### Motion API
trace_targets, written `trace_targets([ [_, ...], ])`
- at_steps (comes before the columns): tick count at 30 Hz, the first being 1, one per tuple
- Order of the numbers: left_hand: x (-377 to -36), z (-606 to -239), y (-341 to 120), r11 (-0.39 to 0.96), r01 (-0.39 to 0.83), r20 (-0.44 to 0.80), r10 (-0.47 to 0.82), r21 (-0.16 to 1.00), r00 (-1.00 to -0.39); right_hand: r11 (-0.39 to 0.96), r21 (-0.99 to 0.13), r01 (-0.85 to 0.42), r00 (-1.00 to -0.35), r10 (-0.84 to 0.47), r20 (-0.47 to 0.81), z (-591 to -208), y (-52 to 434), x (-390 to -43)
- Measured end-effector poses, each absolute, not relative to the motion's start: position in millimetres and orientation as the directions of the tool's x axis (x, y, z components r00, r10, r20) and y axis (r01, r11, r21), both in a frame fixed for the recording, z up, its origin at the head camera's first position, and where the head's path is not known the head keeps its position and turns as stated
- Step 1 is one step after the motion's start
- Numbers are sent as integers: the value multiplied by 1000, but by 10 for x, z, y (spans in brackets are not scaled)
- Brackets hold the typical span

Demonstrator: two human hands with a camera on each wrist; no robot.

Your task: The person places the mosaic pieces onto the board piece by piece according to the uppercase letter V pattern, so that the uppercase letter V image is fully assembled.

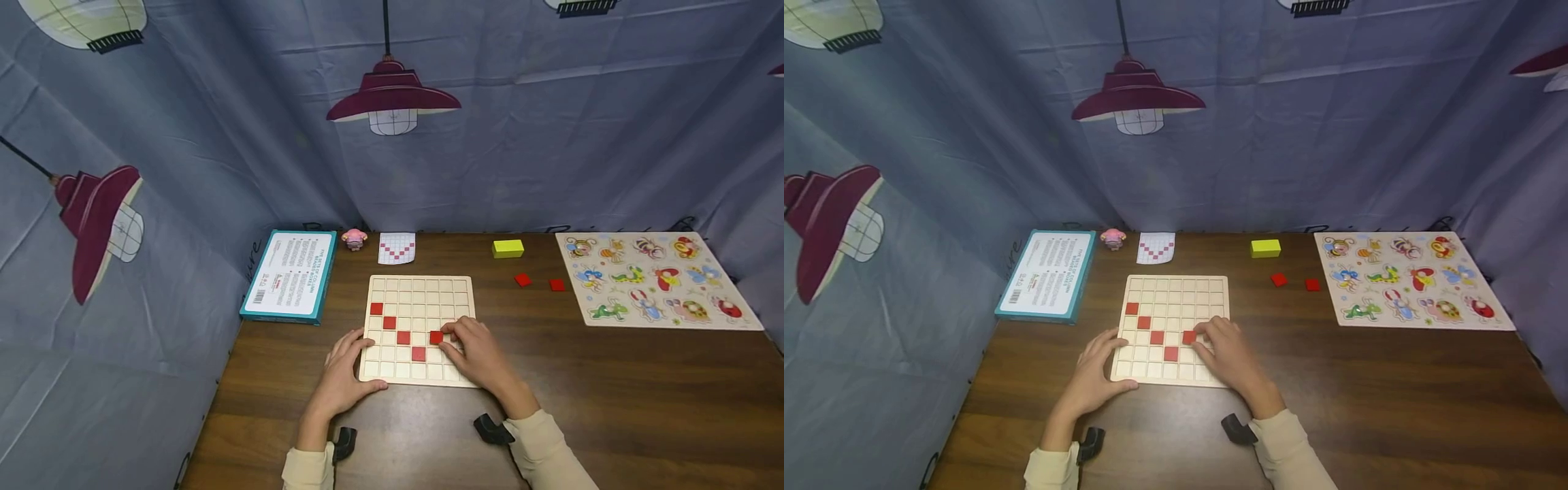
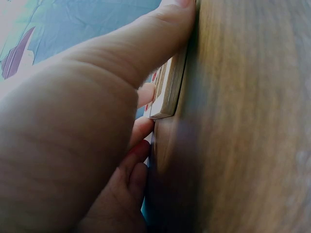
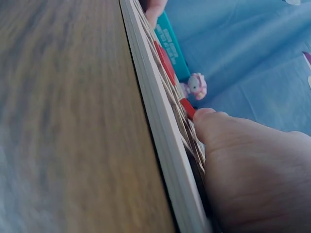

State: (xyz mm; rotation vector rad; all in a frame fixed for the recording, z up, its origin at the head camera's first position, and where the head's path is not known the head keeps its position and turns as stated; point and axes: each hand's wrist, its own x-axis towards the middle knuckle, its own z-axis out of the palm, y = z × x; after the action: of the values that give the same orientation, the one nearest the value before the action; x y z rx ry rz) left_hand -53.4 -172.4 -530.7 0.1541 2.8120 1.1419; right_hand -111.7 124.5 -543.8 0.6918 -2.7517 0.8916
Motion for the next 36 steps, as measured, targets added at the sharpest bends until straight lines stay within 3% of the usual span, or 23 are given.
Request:
trace_targets([
  [9, -541, -5298, -1721, 708, 37, -73, 124, 705, -990, 725, -494, -480, -876, -372, 305, -5452, 1197, -1114],
  [25, -531, -5290, -1726, 716, 37, -75, 125, 697, -989, 695, -557, -455, -887, -298, 352, -5452, 1179, -1106],
  [30, -537, -5295, -1714, 706, 46, -63, 127, 707, -990, 660, -619, -425, -884, -157, 440, -5472, 1397, -1232],
  [36, -548, -5312, -1724, 707, 43, -66, 126, 706, -990, 724, -656, -212, -905, 108, 412, -5534, 1929, -1485],
])
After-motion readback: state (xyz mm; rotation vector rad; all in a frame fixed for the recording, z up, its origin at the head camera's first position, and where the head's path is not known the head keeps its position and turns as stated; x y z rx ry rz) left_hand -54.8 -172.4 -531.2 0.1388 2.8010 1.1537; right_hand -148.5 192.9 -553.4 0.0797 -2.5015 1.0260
